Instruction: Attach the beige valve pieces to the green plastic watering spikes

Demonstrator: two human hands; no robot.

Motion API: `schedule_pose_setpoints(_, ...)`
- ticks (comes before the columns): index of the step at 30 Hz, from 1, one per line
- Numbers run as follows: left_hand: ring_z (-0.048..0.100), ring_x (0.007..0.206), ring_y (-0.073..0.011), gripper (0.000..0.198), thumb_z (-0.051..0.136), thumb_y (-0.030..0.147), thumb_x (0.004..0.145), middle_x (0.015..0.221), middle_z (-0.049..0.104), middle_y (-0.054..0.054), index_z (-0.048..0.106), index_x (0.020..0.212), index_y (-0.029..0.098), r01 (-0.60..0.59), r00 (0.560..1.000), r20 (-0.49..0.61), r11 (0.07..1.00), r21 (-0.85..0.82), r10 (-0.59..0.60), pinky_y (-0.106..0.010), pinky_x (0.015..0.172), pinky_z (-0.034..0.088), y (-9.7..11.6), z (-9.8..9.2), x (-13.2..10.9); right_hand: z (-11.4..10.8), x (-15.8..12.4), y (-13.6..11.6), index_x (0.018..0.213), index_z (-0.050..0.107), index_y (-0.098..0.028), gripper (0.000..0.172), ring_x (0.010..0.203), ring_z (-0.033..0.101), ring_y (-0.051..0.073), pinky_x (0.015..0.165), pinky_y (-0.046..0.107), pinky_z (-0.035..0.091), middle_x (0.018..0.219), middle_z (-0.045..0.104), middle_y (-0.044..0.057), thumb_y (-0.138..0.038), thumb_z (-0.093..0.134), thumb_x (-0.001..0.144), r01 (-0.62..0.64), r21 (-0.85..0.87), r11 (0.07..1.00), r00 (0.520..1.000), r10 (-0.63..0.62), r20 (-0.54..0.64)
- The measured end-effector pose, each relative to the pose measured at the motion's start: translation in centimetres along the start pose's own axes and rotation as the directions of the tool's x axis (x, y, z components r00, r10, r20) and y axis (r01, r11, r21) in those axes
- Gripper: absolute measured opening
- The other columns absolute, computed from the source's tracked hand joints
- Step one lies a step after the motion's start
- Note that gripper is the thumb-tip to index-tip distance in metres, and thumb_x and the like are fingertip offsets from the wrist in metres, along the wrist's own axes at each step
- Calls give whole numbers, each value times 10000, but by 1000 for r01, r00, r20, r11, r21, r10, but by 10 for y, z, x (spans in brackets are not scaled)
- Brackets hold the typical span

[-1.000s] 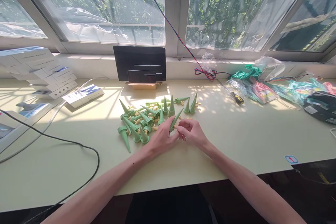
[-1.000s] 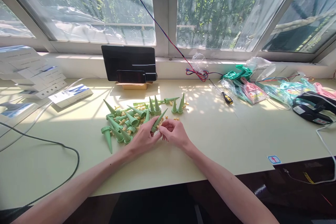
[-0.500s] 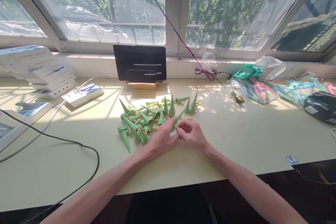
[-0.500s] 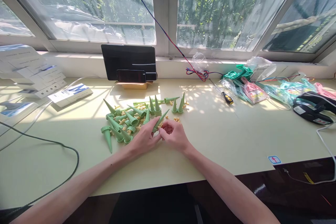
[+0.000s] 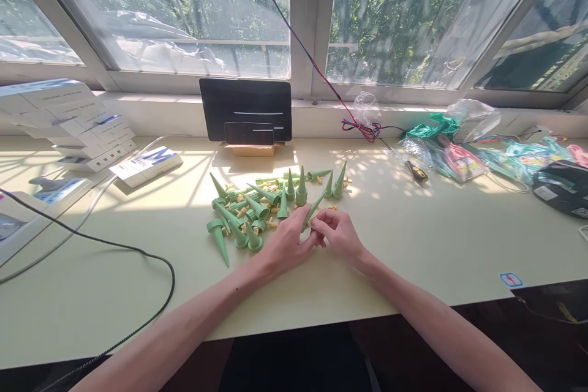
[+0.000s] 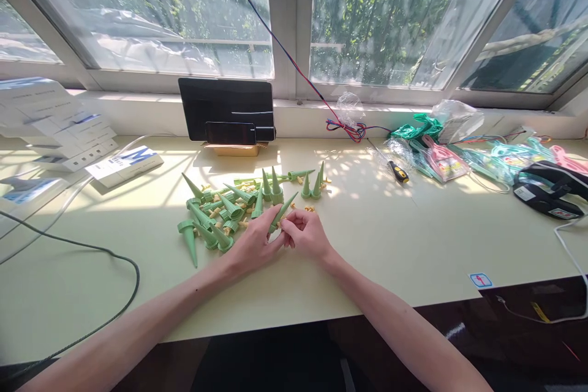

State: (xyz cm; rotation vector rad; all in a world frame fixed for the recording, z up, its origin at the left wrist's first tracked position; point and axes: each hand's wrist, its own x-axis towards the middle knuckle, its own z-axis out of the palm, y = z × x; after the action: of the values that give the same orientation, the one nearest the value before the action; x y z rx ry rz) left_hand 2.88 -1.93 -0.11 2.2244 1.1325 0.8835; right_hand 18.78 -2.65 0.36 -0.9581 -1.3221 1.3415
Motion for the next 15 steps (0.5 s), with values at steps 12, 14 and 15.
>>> schedule_pose_setpoints(12,647,953,-235,496,514,335,942,1158,636,-124,412,1398,169,12,1000,-3,1000,14,-12,-312,694,535,2,-1,-1,1,-3,0,683,591,-176,261,453,524,115,449,243,432,539,603,-4,-365,647,854,52,-73,996,998,-53,-23)
schedule_pose_setpoints(14,644,967,-236,453,513,326,946,1154,638,-118,441,1369,181,4,1000,4,1000,9,-4,-308,698,529,4,-2,-1,1,-4,-1,700,601,-178,257,483,544,123,464,247,442,561,606,0,-374,645,860,87,-134,987,995,-92,-33)
schedule_pose_setpoints(15,643,968,-235,432,509,325,948,1153,638,-116,455,1353,185,2,1000,8,1000,8,-2,-305,694,526,4,-2,-1,1,-4,-1,703,604,-179,259,492,550,126,469,249,446,566,606,2,-380,646,860,94,-150,984,994,-100,-35)
